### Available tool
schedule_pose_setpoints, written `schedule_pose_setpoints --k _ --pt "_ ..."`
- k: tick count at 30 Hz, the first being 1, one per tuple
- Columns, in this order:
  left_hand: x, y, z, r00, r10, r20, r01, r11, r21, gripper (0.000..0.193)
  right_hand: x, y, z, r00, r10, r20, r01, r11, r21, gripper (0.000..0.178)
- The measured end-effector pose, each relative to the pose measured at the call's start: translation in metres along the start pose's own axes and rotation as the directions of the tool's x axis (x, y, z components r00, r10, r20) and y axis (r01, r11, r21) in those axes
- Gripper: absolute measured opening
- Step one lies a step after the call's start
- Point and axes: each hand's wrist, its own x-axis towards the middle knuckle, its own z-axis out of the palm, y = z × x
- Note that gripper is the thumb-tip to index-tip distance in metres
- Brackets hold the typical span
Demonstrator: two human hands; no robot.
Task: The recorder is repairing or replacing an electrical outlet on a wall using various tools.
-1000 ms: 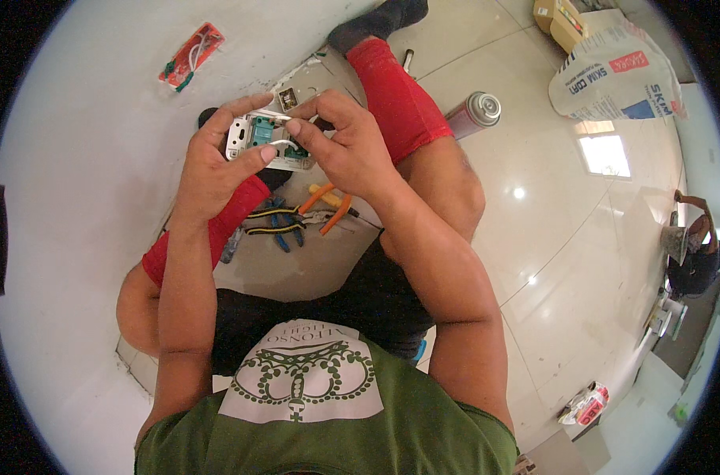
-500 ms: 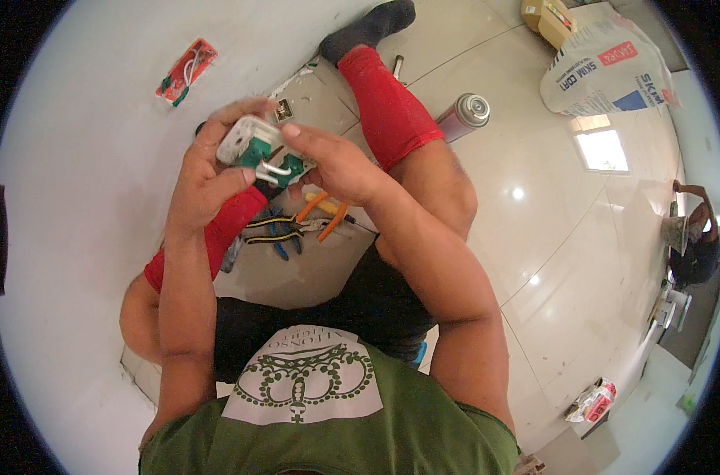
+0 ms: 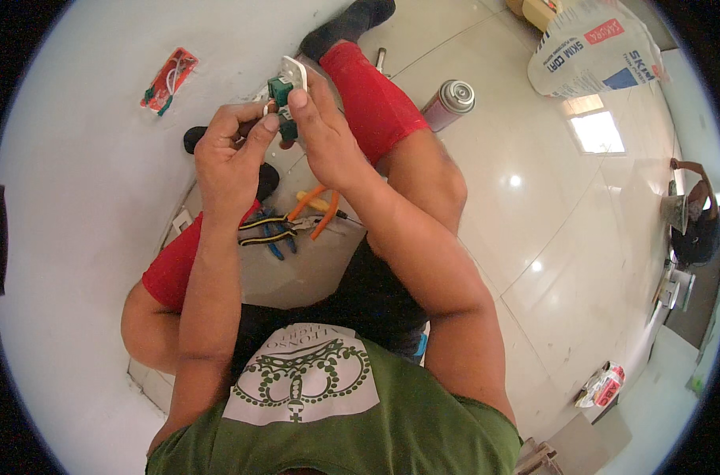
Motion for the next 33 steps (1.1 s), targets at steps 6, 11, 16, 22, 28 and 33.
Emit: schedule_pose_setpoints --k 6,11,16,22,28,33 --pt "0.0 -0.001 0.002 0.948 -0.249 0.198 0.317 0.79 -0.525 0.015 0.0 0.0 -0.003 0.996 0.056 -0.075 -0.058 0.998 -0.023 0.07" --pt "0.013 0.005 -0.015 0.816 -0.407 0.411 0.577 0.613 -0.539 0.016 -0.003 -0.001 -0.004 0.999 -0.041 -0.015 0.04 0.995 -0.095 0.067" --pt "0.016 0.006 -0.019 0.765 -0.407 0.499 0.642 0.552 -0.533 0.019 -0.002 0.004 -0.002 0.993 -0.12 -0.018 0.119 0.992 -0.039 0.061" --pt "0.011 0.013 -0.006 0.816 -0.448 0.366 0.578 0.644 -0.501 0.018 0.002 0.013 -0.011 0.999 0.03 -0.028 -0.024 0.981 0.193 0.06" --pt "0.005 0.0 -0.008 0.864 -0.33 0.38 0.498 0.674 -0.546 0.021 0.006 0.01 -0.006 0.999 0.01 -0.037 -0.002 0.975 0.222 0.057" --pt "0.007 -0.003 -0.03 0.943 -0.163 0.291 0.166 0.986 0.013 0.025 0.006 0.002 -0.015 0.951 -0.306 -0.044 0.284 0.922 -0.263 0.054"
